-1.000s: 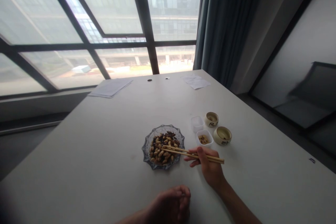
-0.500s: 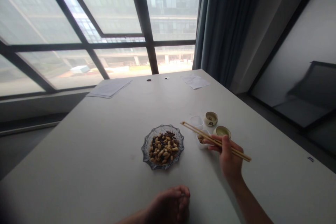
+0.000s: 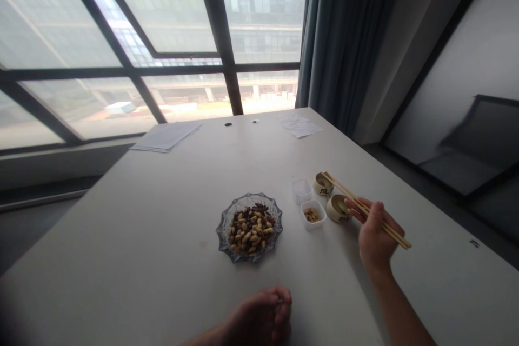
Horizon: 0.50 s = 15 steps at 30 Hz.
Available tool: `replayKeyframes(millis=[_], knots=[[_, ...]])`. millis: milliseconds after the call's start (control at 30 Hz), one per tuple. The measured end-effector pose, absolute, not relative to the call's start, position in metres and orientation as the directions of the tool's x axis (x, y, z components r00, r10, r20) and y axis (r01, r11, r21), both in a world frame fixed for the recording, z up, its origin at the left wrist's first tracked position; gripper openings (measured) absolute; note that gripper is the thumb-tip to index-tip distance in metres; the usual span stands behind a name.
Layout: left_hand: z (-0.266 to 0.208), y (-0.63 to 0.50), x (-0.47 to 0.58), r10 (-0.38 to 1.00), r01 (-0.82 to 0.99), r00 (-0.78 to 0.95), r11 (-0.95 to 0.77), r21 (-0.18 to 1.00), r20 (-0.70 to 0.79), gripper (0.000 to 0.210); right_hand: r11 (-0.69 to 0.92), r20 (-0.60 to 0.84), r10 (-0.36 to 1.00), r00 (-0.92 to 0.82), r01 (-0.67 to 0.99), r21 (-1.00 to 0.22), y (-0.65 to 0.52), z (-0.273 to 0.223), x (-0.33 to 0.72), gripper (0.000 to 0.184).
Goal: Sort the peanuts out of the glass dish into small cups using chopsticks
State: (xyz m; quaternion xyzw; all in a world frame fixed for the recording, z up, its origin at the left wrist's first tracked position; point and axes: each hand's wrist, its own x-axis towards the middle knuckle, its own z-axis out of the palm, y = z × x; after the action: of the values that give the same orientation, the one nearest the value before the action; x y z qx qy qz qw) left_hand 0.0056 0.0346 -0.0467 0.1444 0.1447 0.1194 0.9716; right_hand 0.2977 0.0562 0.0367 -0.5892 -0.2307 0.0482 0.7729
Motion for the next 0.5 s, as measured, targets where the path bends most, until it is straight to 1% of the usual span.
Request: replayKeyframes(millis=[200, 367, 500], knots=[[-0.0432, 0.0355, 0.0063, 0.273, -0.189, 0.93, 0.929, 0.318, -0.246, 0.025, 0.306, 0.306, 0.368, 0.878, 0.197, -0.931, 0.0565, 0.0362, 0.2957, 0.061], [-0.0413, 0.0364, 0.0058, 0.275, -0.191, 0.929, 0.93, 0.315, -0.249, 0.026, 0.318, 0.304, 0.376, 0.876, 0.186, -0.93, 0.0556, 0.0384, 0.293, 0.06], [-0.0456, 0.0363, 0.0068, 0.279, -0.189, 0.928, 0.923, 0.336, -0.245, 0.027, 0.313, 0.297, 0.374, 0.879, 0.182, -0.932, 0.0552, 0.0377, 0.2946, 0.057]])
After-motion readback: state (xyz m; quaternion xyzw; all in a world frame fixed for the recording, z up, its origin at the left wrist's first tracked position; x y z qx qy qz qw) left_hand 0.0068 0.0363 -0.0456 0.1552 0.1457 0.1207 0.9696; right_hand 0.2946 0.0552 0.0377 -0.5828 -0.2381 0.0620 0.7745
